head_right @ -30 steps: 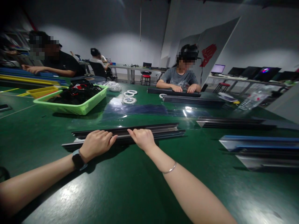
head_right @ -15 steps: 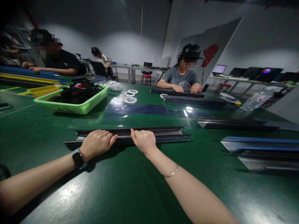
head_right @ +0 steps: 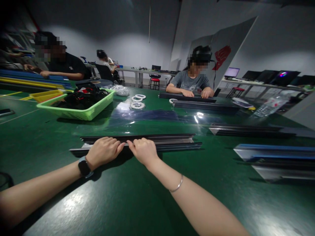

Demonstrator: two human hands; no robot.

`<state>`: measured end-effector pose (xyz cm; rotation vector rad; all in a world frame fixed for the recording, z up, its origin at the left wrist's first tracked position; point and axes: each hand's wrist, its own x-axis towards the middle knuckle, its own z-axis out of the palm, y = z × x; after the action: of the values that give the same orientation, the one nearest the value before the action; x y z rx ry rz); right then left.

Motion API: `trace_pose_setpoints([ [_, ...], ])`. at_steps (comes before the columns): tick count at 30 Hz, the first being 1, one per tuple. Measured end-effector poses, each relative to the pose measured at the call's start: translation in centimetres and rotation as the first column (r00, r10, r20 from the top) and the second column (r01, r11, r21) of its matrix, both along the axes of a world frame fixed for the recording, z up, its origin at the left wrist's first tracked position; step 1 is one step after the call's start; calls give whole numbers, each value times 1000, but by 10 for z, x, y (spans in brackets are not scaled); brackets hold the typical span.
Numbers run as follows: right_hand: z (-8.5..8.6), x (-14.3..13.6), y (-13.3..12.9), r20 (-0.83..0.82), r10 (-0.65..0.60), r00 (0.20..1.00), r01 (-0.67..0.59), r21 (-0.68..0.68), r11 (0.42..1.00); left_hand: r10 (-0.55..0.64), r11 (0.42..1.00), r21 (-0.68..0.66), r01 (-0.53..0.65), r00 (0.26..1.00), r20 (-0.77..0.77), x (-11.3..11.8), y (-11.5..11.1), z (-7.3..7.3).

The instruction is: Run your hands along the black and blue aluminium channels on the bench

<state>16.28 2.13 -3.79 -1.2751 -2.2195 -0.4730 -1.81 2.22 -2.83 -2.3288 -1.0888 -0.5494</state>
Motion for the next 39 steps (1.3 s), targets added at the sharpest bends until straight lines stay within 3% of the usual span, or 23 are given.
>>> trace_pose_setpoints([
  [10,0,27,17,12,-82,997,81,37,996,67,998,1,-67,997,26,0,-3,-1],
  [18,-2,30,21,-5,-137,991,137,74,988,56,998,-28,-54,997,52,-1,0,0],
  [23,-2,30,16,-3,-116,993,115,76,990,37,999,-18,-37,999,-4,-1,0,-3],
  [32,2,5,0,40,59,997,-60,33,998,-57,998,-1,57,997,-43,1,0,-4],
  [39,3,10,4,32,-23,999,22,23,999,-15,1000,-6,15,1000,20,5,-6,-2],
])
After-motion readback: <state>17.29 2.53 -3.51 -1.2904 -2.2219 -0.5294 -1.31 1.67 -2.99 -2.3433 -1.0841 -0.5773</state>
